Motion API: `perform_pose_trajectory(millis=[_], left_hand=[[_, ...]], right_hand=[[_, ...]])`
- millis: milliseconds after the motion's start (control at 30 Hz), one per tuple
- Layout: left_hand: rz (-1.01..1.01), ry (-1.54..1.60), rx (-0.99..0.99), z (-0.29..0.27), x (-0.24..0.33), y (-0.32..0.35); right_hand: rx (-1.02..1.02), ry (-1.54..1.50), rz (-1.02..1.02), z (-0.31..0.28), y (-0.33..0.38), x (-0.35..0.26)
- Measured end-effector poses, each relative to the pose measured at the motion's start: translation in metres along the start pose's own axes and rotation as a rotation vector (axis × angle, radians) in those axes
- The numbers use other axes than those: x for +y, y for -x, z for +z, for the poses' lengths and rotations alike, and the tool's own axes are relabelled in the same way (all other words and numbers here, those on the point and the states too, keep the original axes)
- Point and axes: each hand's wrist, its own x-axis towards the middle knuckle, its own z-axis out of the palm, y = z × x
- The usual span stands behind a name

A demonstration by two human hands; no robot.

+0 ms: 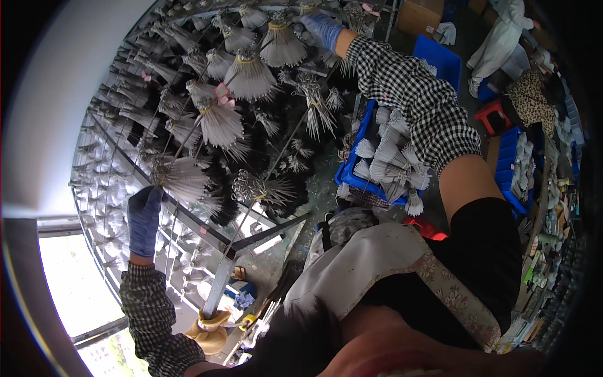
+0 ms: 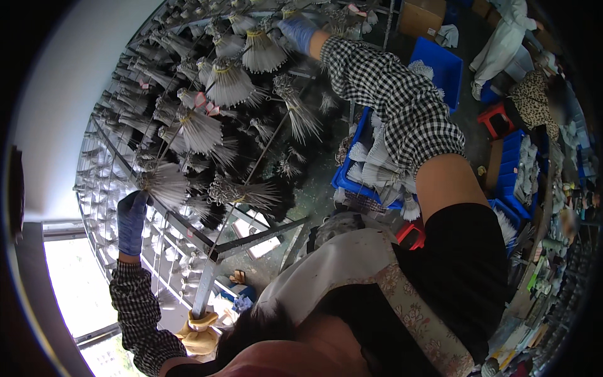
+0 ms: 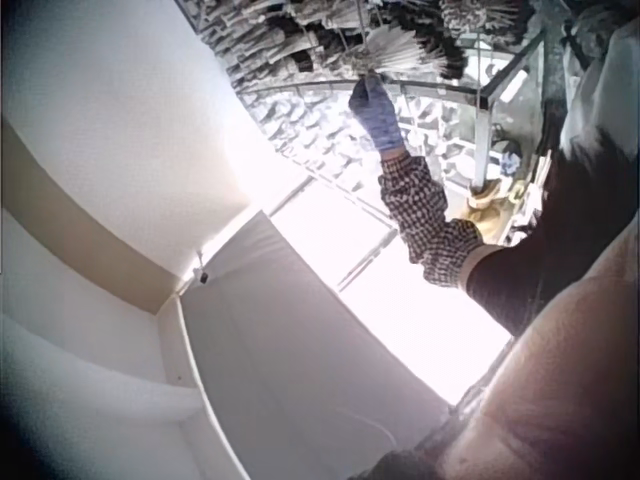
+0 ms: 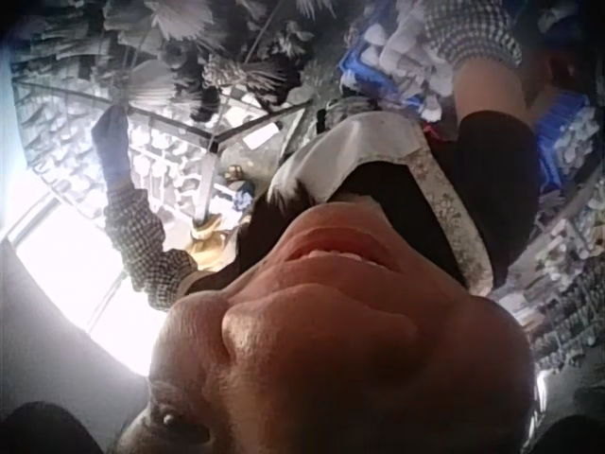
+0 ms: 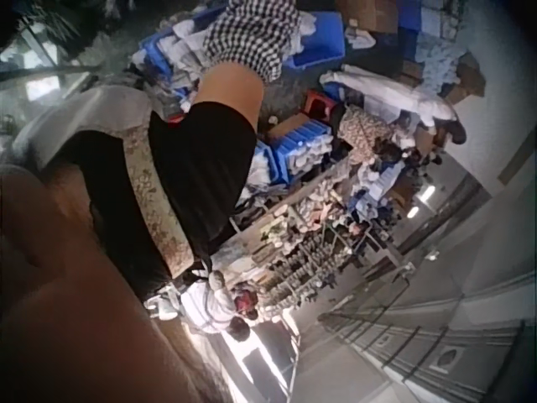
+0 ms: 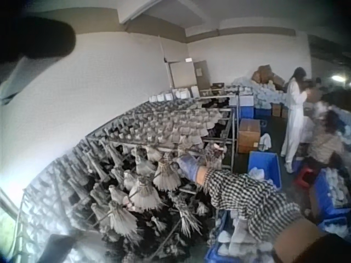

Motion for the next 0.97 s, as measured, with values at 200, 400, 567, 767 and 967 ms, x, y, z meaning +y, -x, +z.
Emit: perform_pose_trajectory(millis=[200, 400, 567, 767, 967], left_hand=[[-0.015, -0.1, 0.045, 0.01, 0.005, 0.008], [0.062, -0.086, -0.065, 0.016, 0.005, -0.028], [-0.014, -0.042, -0.002, 0.017, -0.006, -0.004], [0.013, -0.009, -0.014, 0.041, -0.003, -0.021], [0.021, -0.093, -0.039, 0.048, -0.015, -0.014]], right_hand=[[0.04, -0.791, 0.859, -0.008, 0.002, -0.05], [0.115, -0.955, 0.631, -0.023, 0.015, -0.001], [-0.083, -0.965, 0.927, -0.01, -0.003, -0.043], [0.009, -1.046, 0.875, -0.022, 0.007, 0.012], [0.082, -1.006, 0.863, -0.026, 0.005, 0.01]])
